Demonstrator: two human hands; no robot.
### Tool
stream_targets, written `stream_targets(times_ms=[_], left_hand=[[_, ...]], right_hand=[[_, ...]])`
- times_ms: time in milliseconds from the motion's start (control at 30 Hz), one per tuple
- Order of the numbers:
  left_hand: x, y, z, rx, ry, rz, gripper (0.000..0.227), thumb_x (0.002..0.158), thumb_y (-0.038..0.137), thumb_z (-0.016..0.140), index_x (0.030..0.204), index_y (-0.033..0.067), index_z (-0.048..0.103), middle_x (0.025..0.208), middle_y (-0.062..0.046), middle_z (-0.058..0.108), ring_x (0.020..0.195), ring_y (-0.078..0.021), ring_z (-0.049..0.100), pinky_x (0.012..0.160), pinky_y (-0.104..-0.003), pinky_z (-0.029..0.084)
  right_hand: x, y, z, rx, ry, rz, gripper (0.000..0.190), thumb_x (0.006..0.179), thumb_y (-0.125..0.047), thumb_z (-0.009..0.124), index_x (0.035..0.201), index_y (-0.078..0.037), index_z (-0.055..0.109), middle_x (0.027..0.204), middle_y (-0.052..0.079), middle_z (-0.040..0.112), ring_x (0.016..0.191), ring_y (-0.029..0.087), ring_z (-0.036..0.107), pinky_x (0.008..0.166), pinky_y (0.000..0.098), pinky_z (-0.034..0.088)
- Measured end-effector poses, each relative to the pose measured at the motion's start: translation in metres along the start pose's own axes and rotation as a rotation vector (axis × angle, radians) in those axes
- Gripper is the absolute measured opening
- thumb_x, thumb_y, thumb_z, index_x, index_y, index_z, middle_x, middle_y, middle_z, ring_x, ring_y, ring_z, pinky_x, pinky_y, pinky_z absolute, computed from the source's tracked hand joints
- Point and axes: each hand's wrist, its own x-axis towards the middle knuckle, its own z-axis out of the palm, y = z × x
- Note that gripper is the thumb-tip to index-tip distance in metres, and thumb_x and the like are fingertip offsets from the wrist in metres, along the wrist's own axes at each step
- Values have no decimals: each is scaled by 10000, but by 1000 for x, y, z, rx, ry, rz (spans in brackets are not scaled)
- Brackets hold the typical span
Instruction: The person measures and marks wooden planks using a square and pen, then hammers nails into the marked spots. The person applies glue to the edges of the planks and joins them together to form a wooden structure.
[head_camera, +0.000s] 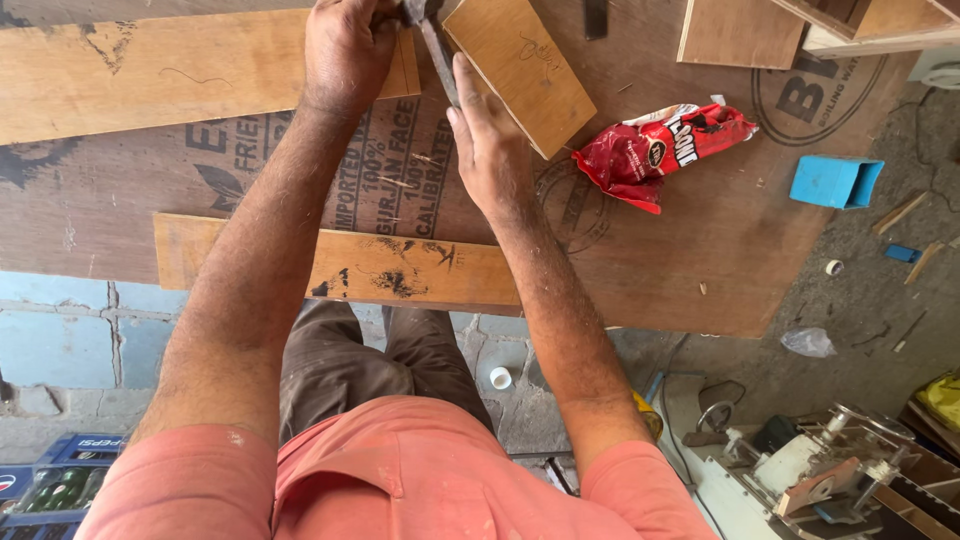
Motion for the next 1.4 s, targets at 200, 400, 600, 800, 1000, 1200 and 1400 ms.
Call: stream_targets(times_ms=[200, 400, 600, 800, 1000, 1200, 1400], left_hand=[[3, 3, -3, -16, -42, -61, 200, 898, -85, 746, 1034, 44, 676, 955, -77, 766, 884, -252, 747, 770, -399, 610], [9, 8, -8, 23, 21, 38, 331, 845, -107, 697, 1156, 4, 672, 971, -107, 752, 958, -330, 721, 804, -420, 598], [6, 4, -3, 66, 4, -8, 288, 851, -82, 728, 1114, 29, 690, 994, -124, 751, 943, -317, 722, 828, -440, 594], [-2, 4, -2, -45, -38, -74, 283, 920, -119, 664, 1144, 51, 694, 1033, -92, 762, 961, -291, 748, 835, -416, 616], [-9, -31, 7, -137, -109, -278, 123, 1027, -59, 588, 1079, 36, 647, 949, -129, 680, 836, -292, 689, 693, -419, 576], [-15, -84, 28, -202, -50, -320, 118, 901, -12, 617, 1003, -1, 561, 865, -108, 548, 752, -245, 512, 644, -437, 454], [-5, -48, 0, -372, 28, -93, 428, 826, -141, 539, 1244, -51, 553, 1154, -150, 628, 1045, -287, 591, 918, -473, 486]], right_hand=[[0, -6, -4, -12, 21, -7, 604, 1094, -139, 651, 1608, -154, 333, 1082, 162, 730, 984, 260, 758, 908, 388, 661], [7, -17, -12, -27, 161, -141, 637, 1107, -123, 634, 1638, -187, 288, 1240, 202, 695, 1135, 285, 734, 923, 381, 663], [-3, -16, -10, -155, 162, -138, 675, 1117, -183, 594, 1681, -212, 225, 1176, 145, 696, 974, 245, 736, 845, 378, 656], [-1, -2, 3, -78, 35, 3, 582, 1104, -174, 637, 1607, -133, 349, 1077, 177, 717, 765, 156, 712, 575, 248, 633], [-54, 3, -35, 342, 34, 265, 537, 1091, -112, 608, 1601, -125, 441, 965, 140, 668, 687, 143, 647, 563, 266, 558], [-108, 12, -84, 825, -196, 653, 568, 1002, -105, 617, 1546, -90, 456, 891, 76, 682, 629, 95, 652, 518, 266, 541], [-147, 41, -96, 275, -36, 276, 380, 1022, -167, 667, 1377, -38, 624, 1045, 157, 722, 733, 252, 681, 746, 397, 571]])
